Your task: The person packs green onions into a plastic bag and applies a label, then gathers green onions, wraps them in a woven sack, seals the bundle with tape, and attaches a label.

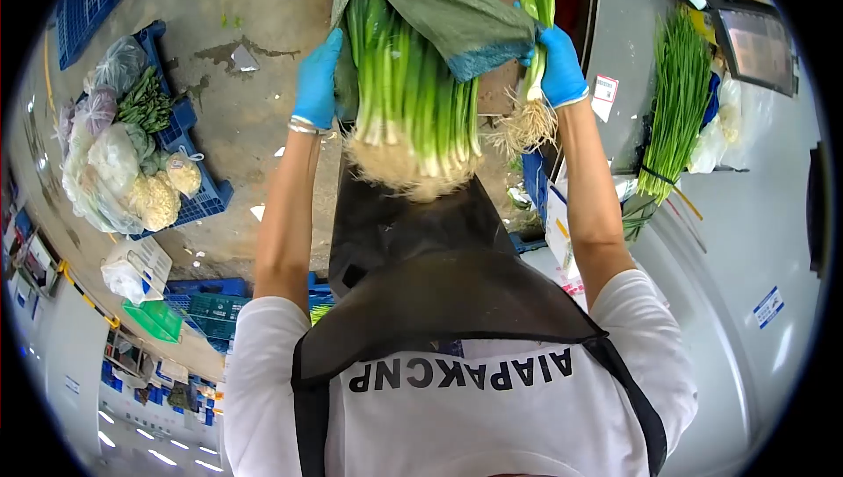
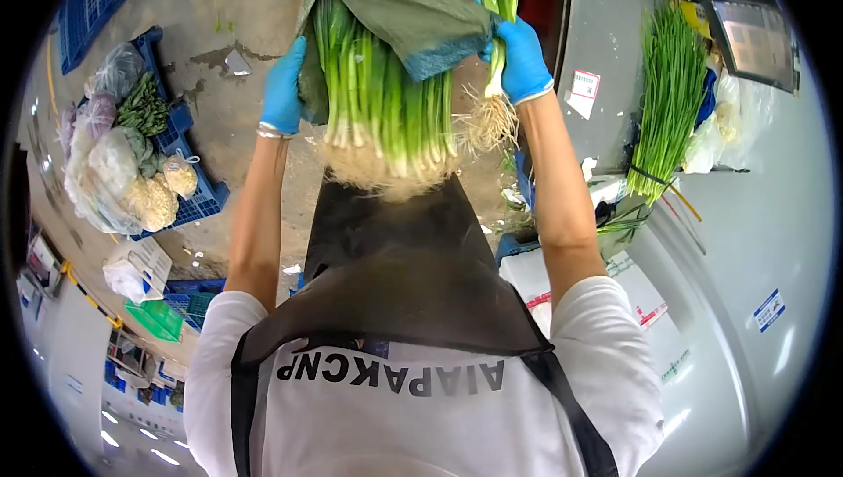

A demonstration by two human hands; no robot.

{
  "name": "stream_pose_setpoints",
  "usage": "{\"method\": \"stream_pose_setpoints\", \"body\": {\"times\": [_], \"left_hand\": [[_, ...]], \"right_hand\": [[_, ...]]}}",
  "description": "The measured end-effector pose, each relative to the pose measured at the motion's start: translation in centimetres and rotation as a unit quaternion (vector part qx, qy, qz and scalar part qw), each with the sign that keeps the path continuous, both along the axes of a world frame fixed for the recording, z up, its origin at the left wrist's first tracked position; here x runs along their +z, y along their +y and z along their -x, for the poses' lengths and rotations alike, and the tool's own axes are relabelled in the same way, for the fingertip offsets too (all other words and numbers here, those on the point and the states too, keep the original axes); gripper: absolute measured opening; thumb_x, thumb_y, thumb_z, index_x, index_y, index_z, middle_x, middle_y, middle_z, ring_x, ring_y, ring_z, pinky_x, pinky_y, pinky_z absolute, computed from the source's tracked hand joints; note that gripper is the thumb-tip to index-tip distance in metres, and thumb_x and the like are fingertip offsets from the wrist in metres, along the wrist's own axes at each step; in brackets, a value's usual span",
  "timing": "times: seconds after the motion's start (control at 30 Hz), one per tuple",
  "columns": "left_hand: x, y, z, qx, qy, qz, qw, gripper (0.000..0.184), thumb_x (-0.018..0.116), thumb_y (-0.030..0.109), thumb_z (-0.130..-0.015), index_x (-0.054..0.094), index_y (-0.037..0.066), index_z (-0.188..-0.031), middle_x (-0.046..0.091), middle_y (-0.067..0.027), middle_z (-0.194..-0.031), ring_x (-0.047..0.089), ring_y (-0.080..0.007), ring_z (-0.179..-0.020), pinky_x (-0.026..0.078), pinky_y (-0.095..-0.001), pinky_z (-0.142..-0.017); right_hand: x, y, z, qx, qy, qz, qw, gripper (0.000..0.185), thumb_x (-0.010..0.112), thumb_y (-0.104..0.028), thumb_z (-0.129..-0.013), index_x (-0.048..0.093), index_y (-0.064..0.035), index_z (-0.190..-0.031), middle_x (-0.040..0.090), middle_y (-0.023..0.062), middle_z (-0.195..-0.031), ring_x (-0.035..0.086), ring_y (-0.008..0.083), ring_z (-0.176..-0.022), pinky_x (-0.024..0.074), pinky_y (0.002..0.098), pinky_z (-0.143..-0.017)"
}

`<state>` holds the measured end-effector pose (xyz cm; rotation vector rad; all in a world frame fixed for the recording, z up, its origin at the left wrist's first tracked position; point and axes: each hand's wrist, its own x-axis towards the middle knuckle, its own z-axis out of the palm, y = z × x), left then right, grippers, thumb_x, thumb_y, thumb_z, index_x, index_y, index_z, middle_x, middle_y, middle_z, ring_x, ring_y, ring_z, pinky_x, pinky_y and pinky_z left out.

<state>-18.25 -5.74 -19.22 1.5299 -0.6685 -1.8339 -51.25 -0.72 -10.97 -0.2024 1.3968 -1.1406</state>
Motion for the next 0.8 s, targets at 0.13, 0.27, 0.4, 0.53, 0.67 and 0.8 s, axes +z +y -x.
{"method": "stream_pose_setpoints", "body": {"times": [0.13,0.27,0.4,0.53,0.67,0.8], "left_hand": [[11.1,-1.6,2.9,-0.006,0.038,0.041,0.998,0.031,0.064,0.031,-0.090,0.069,0.002,-0.102,0.064,-0.0002,-0.089,0.054,-0.0059,-0.079,0.045,-0.0236,-0.071],[11.9,-4.2,1.3,-0.111,-0.070,0.094,0.987,0.034,0.062,0.028,-0.091,0.067,0.001,-0.110,0.067,-0.0028,-0.096,0.057,-0.0072,-0.084,0.046,-0.0246,-0.076],[2.7,-4.5,-5.0,-0.208,-0.325,0.220,0.896,0.033,0.052,0.029,-0.095,0.066,0.004,-0.112,0.068,-0.0111,-0.094,0.061,-0.0205,-0.081,0.047,-0.0309,-0.080],[3.4,-3.3,-4.1,-0.155,-0.354,0.195,0.901,0.034,0.053,0.032,-0.094,0.066,0.002,-0.103,0.065,-0.0152,-0.085,0.058,-0.0237,-0.077,0.046,-0.0330,-0.076],[5.9,1.8,2.2,0.078,-0.602,0.431,0.668,0.024,0.065,0.023,-0.087,0.062,-0.001,-0.091,0.063,-0.0141,-0.085,0.055,-0.0229,-0.073,0.043,-0.0344,-0.068],[9.0,8.9,7.5,-0.414,-0.390,0.293,0.768,0.026,0.063,0.018,-0.083,0.059,0.006,-0.106,0.059,-0.0131,-0.104,0.053,-0.0322,-0.105,0.040,-0.0420,-0.091]], "right_hand": [[-1.9,2.8,2.8,0.015,0.057,-0.033,0.998,0.030,0.057,-0.008,-0.085,0.061,-0.0015,-0.114,0.060,0.0033,-0.074,0.053,0.0111,-0.055,0.0420,0.0238,-0.048],[-7.6,2.9,4.7,0.054,0.128,-0.062,0.988,0.025,0.054,0.000,-0.080,0.058,0.0003,-0.105,0.059,0.0078,-0.074,0.056,0.0163,-0.054,0.0456,0.0287,-0.048],[-13.7,3.6,6.9,0.114,0.205,-0.069,0.970,0.020,0.051,0.003,-0.077,0.054,0.0017,-0.097,0.058,0.0108,-0.073,0.058,0.0194,-0.055,0.0476,0.0315,-0.049],[-11.0,3.9,7.0,0.119,0.182,-0.101,0.971,0.022,0.058,0.003,-0.077,0.053,0.0014,-0.098,0.060,0.0104,-0.076,0.058,0.0181,-0.055,0.0483,0.0298,-0.049],[-6.4,5.0,5.7,0.114,0.140,-0.114,0.977,0.025,0.068,-0.003,-0.079,0.056,-0.0014,-0.101,0.060,0.0061,-0.074,0.056,0.0139,-0.052,0.0462,0.0260,-0.047],[0.2,5.8,1.6,0.074,0.163,-0.094,0.979,0.035,0.075,-0.007,-0.076,0.055,-0.0010,-0.104,0.060,0.0035,-0.070,0.053,0.0087,-0.052,0.0434,0.0214,-0.045]]}}
